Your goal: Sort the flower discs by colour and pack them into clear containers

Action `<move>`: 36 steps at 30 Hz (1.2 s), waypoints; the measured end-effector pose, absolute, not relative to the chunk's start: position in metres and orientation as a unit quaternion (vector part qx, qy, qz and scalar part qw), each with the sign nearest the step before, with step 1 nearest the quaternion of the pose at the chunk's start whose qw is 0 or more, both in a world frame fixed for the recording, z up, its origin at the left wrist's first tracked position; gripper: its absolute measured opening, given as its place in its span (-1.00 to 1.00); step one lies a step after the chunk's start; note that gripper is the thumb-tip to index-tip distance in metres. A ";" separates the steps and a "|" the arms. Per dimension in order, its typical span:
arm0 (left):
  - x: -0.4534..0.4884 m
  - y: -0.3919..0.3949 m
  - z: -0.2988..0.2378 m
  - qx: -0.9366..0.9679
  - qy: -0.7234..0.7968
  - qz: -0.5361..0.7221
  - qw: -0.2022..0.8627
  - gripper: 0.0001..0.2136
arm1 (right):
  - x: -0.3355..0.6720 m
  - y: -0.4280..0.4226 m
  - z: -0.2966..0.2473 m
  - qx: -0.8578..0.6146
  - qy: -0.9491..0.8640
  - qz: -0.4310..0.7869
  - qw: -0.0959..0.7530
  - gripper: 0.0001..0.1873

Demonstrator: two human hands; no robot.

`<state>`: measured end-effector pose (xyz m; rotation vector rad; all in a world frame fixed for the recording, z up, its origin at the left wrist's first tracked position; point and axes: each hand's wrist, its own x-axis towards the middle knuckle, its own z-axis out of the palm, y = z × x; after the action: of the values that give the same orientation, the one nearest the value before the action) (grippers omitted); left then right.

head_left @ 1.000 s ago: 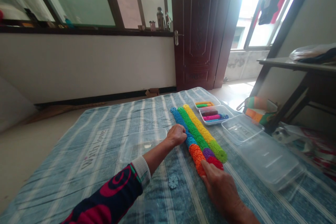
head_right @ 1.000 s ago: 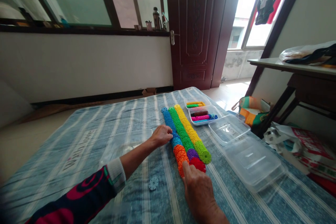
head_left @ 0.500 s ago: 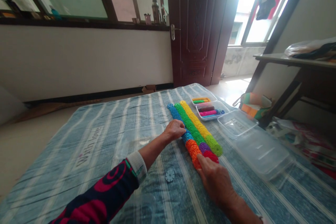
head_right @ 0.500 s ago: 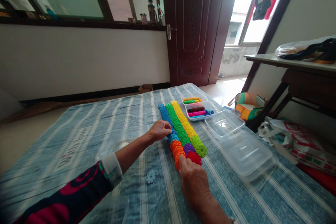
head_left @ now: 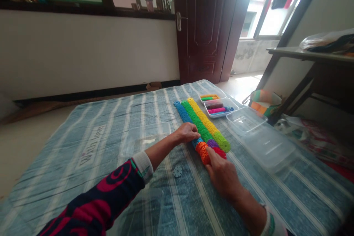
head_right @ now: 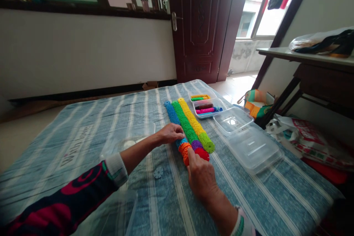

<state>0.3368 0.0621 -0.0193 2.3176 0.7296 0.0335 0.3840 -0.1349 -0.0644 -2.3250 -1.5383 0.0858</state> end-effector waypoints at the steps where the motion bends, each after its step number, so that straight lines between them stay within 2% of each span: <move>1: 0.336 0.058 -0.017 0.900 0.277 0.007 0.337 -0.79 | 0.384 -0.136 -0.061 -0.824 -0.538 0.040 0.171 -0.49; 7: 0.337 0.042 -0.008 0.920 0.278 -0.023 0.277 -0.70 | 0.387 -0.136 -0.035 -0.834 -0.529 0.109 0.112 -0.42; 12: 0.342 0.033 -0.004 0.927 0.279 -0.036 0.246 -0.61 | 0.388 -0.133 -0.024 -0.856 -0.500 0.109 0.075 -0.30; 17: 0.345 0.027 -0.003 0.940 0.275 -0.051 0.194 -0.56 | 0.392 -0.128 -0.015 -0.857 -0.501 0.104 0.059 -0.38; 31: 0.336 0.021 -0.013 0.910 0.296 0.023 0.291 -0.71 | 0.392 -0.117 -0.016 -0.883 -0.451 0.081 0.099 -0.51; 36: 0.331 0.021 -0.022 0.893 0.307 0.082 0.319 -0.72 | 0.392 -0.113 -0.015 -0.888 -0.440 0.086 0.103 -0.50</move>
<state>0.3313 0.0206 -0.0218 2.3473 0.8081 0.2162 0.3916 -0.1133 -0.0153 -2.6196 -1.2978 0.2522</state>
